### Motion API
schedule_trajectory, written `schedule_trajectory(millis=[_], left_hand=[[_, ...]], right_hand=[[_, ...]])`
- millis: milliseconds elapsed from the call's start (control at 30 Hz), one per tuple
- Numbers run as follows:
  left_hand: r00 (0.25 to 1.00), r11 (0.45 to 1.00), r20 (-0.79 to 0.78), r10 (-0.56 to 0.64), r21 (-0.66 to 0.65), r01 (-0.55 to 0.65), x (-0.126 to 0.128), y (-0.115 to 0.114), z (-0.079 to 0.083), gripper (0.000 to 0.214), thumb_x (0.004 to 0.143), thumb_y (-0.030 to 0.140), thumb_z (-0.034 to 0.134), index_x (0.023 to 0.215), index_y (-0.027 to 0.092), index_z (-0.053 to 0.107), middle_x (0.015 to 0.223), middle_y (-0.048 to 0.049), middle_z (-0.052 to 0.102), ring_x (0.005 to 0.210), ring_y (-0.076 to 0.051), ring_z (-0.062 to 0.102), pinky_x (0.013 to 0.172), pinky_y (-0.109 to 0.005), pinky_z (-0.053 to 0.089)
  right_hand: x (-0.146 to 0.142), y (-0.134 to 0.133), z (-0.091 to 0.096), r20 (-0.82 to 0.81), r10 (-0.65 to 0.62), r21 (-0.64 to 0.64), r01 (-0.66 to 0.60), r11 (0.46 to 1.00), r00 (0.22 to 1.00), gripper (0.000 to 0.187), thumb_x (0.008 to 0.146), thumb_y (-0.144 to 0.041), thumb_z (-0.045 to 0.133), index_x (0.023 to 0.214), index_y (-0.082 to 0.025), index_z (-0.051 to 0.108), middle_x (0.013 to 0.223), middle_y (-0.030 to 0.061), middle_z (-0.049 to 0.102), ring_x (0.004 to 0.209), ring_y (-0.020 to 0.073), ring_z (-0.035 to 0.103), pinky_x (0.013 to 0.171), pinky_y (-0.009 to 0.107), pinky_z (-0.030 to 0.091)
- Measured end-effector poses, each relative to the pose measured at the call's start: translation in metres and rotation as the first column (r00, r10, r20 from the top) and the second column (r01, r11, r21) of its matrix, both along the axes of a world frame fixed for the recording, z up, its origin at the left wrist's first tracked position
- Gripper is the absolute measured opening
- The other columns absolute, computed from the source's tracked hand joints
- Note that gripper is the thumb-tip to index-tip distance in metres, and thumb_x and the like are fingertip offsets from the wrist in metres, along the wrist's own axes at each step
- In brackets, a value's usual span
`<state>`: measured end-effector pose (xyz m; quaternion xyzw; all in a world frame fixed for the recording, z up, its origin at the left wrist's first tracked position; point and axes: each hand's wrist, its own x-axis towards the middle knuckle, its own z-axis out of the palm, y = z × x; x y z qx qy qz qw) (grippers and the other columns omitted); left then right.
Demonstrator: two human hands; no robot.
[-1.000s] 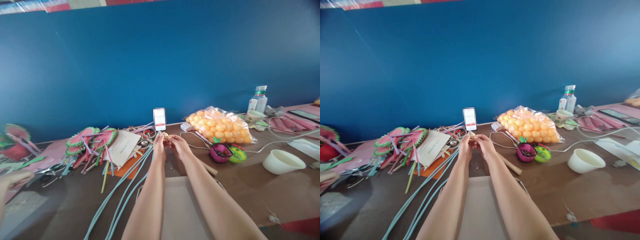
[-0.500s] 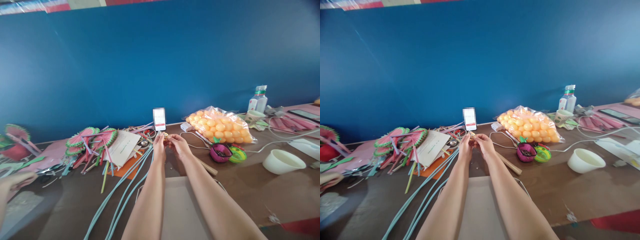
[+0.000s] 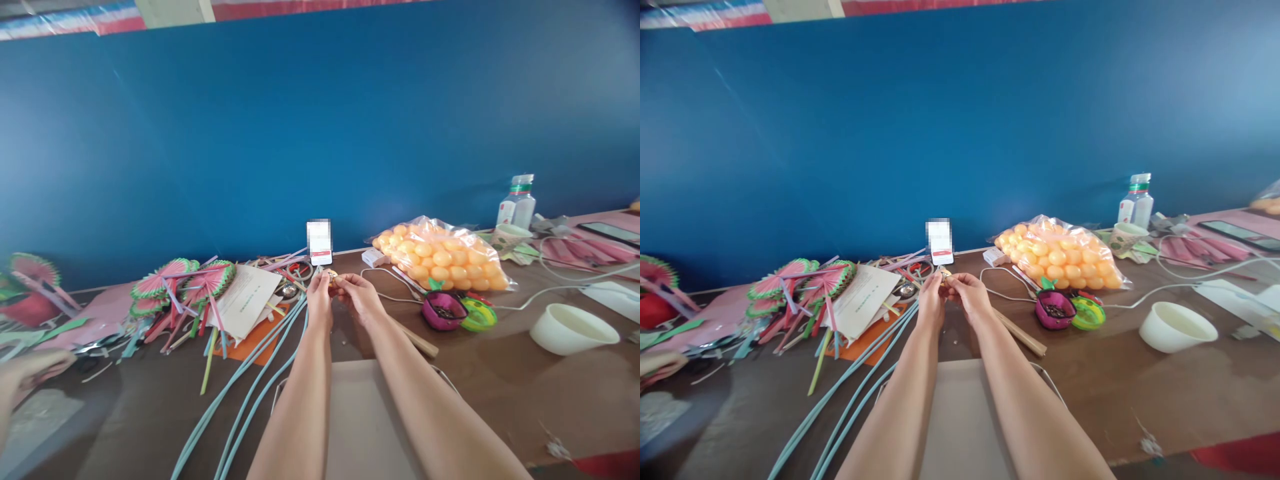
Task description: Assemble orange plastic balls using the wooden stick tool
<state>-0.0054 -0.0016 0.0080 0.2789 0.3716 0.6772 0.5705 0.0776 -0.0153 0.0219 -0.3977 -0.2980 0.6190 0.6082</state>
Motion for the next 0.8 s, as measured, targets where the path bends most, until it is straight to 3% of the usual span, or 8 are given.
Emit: schedule_trajectory(millis=[567,800], left_hand=[[0.999,0.999,-0.03,0.031,-0.038,-0.032,-0.0006,-0.0012,-0.0003,0.026,0.069,0.034,0.07,0.086,0.014,0.068,0.079,-0.0037,0.065,0.065,-0.013,0.057,0.063,-0.026,0.044],[0.999,0.999,0.046,-0.008,-0.032,0.01,-0.0016,0.0003,-0.0015,0.029,0.068,0.035,0.071,0.086,0.013,0.068,0.078,-0.0042,0.063,0.064,-0.013,0.057,0.062,-0.026,0.045]], right_hand=[[0.0003,0.0014,-0.002,0.092,-0.027,-0.057,0.032,0.998,0.995,0.028,0.054,-0.027,0.086,0.066,-0.017,0.063,0.058,-0.0006,0.063,0.049,0.008,0.053,0.045,0.018,0.047],[-0.0021,0.0019,-0.0078,0.175,-0.028,-0.014,0.031,0.999,0.984,0.036,0.056,-0.039,0.085,0.067,-0.019,0.058,0.06,-0.0009,0.065,0.042,0.0059,0.046,0.037,0.018,0.036]])
